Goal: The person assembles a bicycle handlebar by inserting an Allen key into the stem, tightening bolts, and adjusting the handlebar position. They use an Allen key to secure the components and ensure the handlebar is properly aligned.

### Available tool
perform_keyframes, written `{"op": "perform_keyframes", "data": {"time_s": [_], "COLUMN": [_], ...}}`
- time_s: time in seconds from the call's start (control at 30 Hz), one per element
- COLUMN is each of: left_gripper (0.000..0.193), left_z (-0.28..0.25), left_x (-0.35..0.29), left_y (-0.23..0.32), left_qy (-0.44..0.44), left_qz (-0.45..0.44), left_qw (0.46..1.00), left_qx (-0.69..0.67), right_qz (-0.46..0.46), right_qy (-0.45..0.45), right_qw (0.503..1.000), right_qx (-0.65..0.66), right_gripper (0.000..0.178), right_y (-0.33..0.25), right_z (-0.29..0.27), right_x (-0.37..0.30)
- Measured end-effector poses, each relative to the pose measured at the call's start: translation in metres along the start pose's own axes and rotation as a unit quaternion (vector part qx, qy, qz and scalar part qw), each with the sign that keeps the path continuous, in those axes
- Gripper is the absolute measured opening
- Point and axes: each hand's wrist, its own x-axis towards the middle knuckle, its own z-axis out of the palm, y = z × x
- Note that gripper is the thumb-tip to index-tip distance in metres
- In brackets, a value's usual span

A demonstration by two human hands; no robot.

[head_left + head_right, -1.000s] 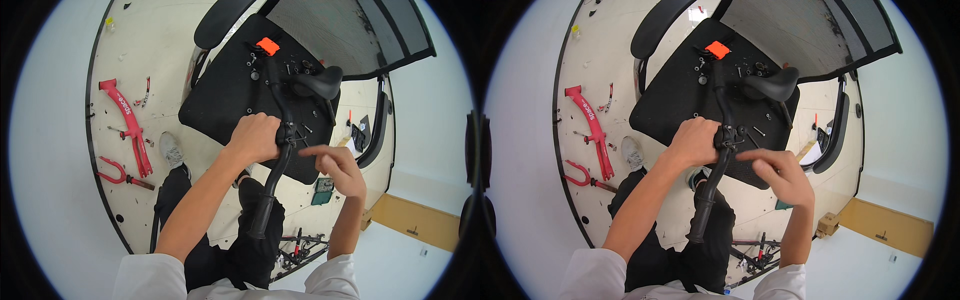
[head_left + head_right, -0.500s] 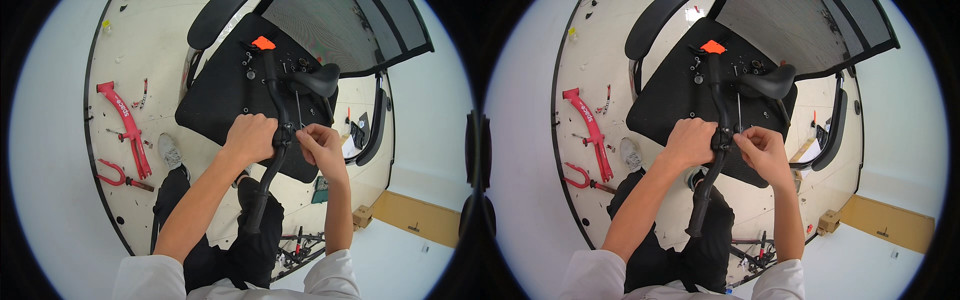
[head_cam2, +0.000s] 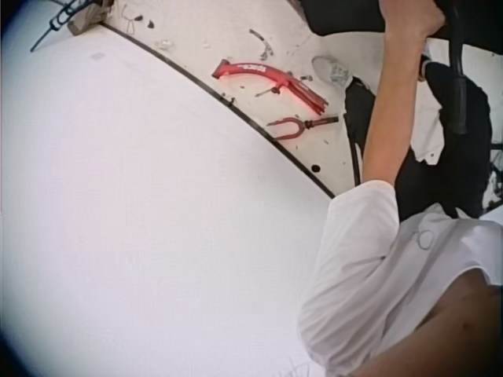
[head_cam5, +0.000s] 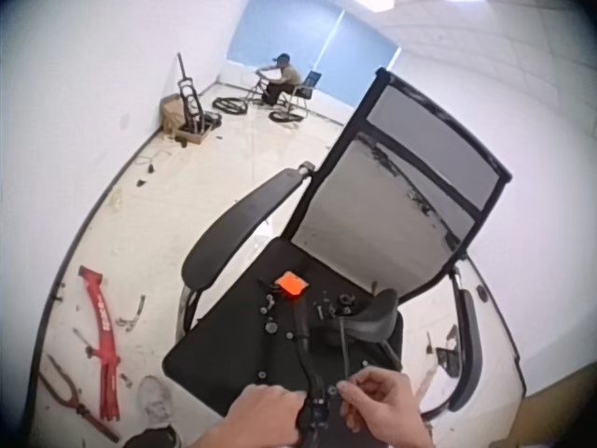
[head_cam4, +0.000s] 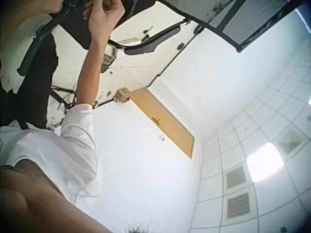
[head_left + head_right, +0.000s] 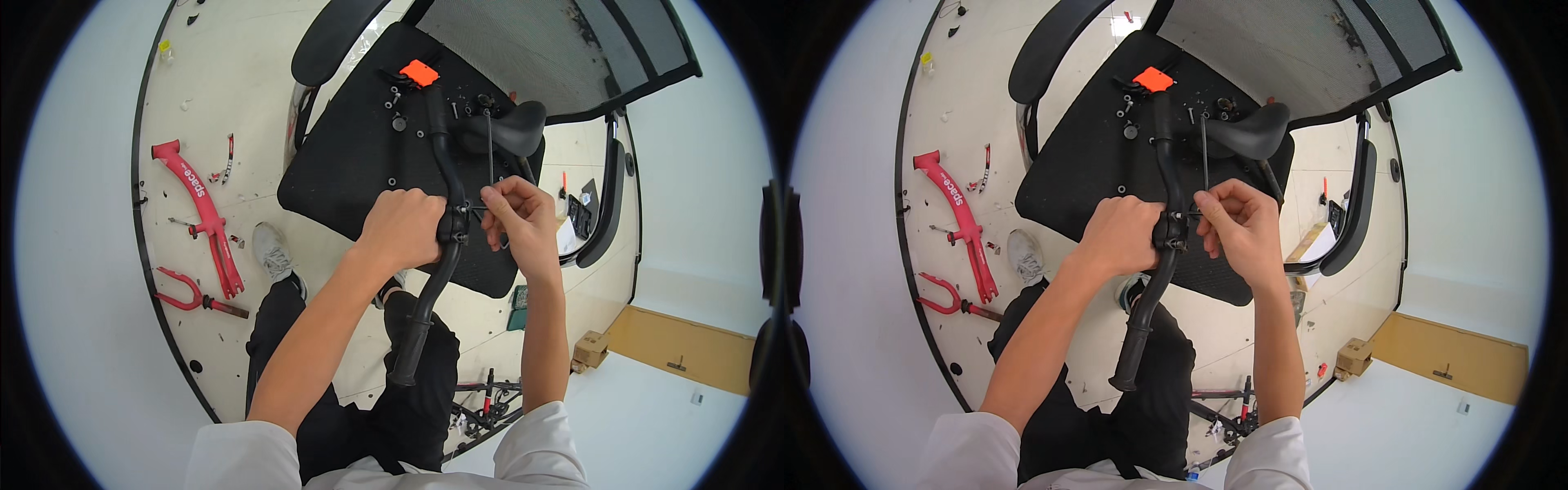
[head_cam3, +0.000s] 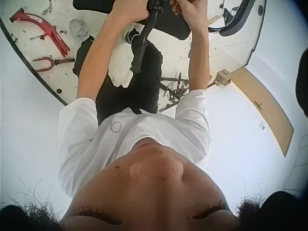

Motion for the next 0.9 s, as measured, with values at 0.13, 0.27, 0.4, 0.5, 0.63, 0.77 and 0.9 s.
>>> {"op": "perform_keyframes", "data": {"time_s": [0.13,0.27,0.4,0.5,0.63,0.77,0.9], "left_gripper": [0.016,0.016,0.016,0.016,0.017,0.020,0.022], "left_z": [-0.004,-0.003,-0.003,-0.005,0.001,0.007,0.007], "left_x": [-0.001,-0.001,-0.001,0.000,0.003,0.007,0.013], "left_y": [0.000,-0.001,0.002,0.002,0.002,-0.004,-0.002], "left_qy": [-0.009,-0.018,-0.024,-0.031,-0.031,0.022,-0.002], "left_qz": [-0.017,-0.016,-0.019,-0.025,-0.028,-0.031,-0.033], "left_qw": [1.000,1.000,0.999,0.998,0.999,0.999,0.999], "left_qx": [-0.008,-0.015,-0.029,-0.043,-0.017,-0.028,-0.016], "right_qz": [-0.003,-0.014,-0.035,-0.069,-0.105,-0.133,-0.047], "right_qy": [-0.018,-0.025,-0.045,-0.037,0.026,-0.016,-0.128], "right_qw": [1.000,0.999,0.998,0.997,0.994,0.989,0.991], "right_qx": [0.011,0.013,0.005,-0.023,-0.010,-0.057,0.017], "right_gripper": [0.019,0.019,0.016,0.013,0.006,0.026,0.047], "right_y": [0.004,0.004,0.010,0.012,0.023,0.020,0.012], "right_z": [0.007,0.008,0.003,0.008,0.014,0.013,-0.019], "right_x": [0.002,0.002,0.003,0.001,-0.009,-0.035,-0.034]}}
